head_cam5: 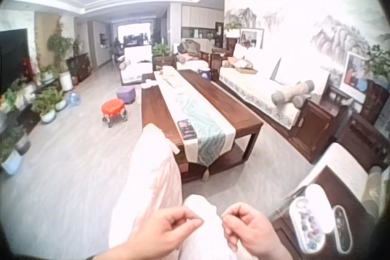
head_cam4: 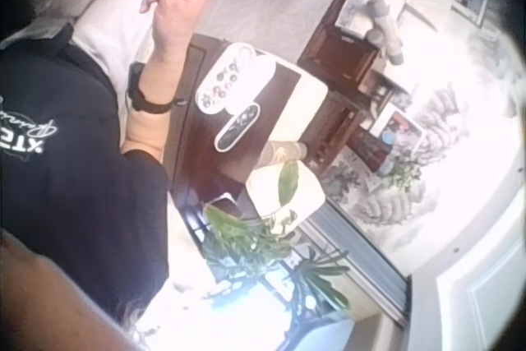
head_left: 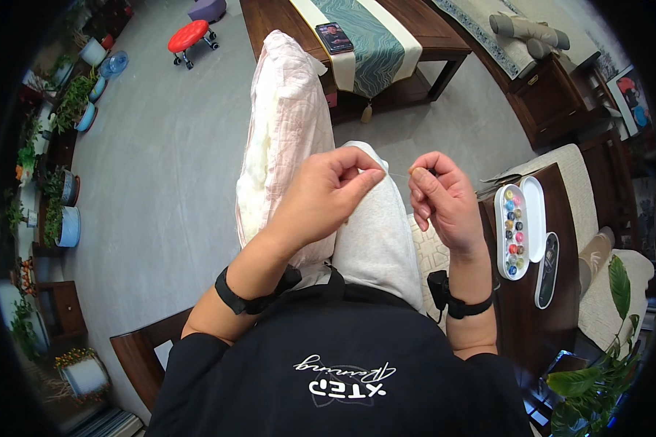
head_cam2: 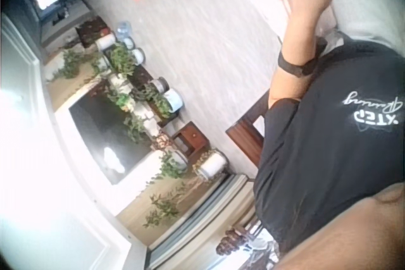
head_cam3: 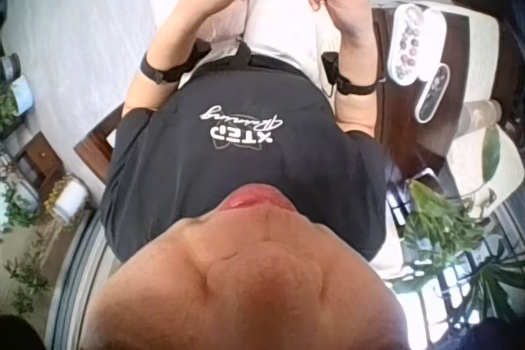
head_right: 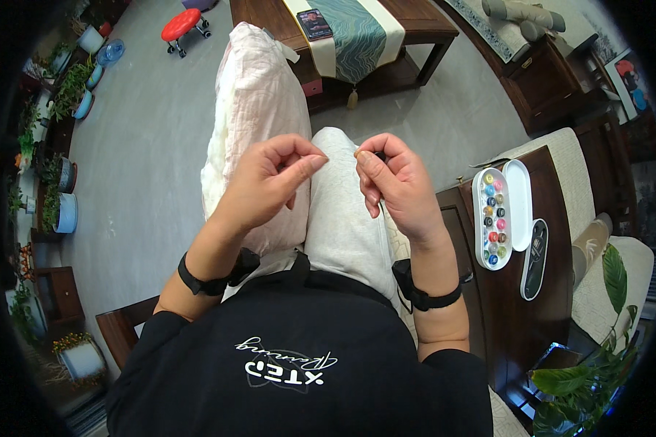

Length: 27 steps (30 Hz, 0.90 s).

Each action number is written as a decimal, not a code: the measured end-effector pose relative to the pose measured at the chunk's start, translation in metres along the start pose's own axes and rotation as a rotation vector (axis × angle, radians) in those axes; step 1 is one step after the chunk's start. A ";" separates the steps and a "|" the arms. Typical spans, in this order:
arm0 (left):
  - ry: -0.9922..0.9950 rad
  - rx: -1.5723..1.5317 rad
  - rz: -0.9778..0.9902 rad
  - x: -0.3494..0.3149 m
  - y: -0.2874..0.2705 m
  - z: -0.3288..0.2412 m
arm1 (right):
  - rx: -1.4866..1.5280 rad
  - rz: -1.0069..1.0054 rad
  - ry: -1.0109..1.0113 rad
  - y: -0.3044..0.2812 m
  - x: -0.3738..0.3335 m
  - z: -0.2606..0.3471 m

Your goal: The person sits on a sofa and assembles small fishing tackle components by hand. They thread a tiny piece onto a line, pick up a circular metal weight from a tray, attach it to the line, and then place the weight back into the tray. The person continues to adjust the line and components throughout the clip.

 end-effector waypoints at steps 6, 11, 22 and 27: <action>-0.062 -0.047 -0.025 -0.004 -0.010 0.013 | 0.047 -0.040 -0.027 -0.012 0.000 0.001; -0.068 0.009 -0.021 -0.006 -0.009 0.014 | 0.055 -0.035 -0.037 -0.015 0.001 0.000; 0.131 0.233 -0.086 -0.012 -0.014 0.006 | -0.001 -0.031 -0.059 -0.017 0.000 0.003; 0.118 0.165 -0.066 -0.008 -0.010 -0.004 | -0.191 0.035 -0.053 -0.003 -0.002 0.000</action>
Point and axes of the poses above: each hand's wrist, its own x-axis towards the middle knuckle, its own y-axis out of the palm, z = x × y, the point moved 5 cm from there along x, towards the middle knuckle, and after that the axes turned 15 degrees about -y, right-handed, at the moved point
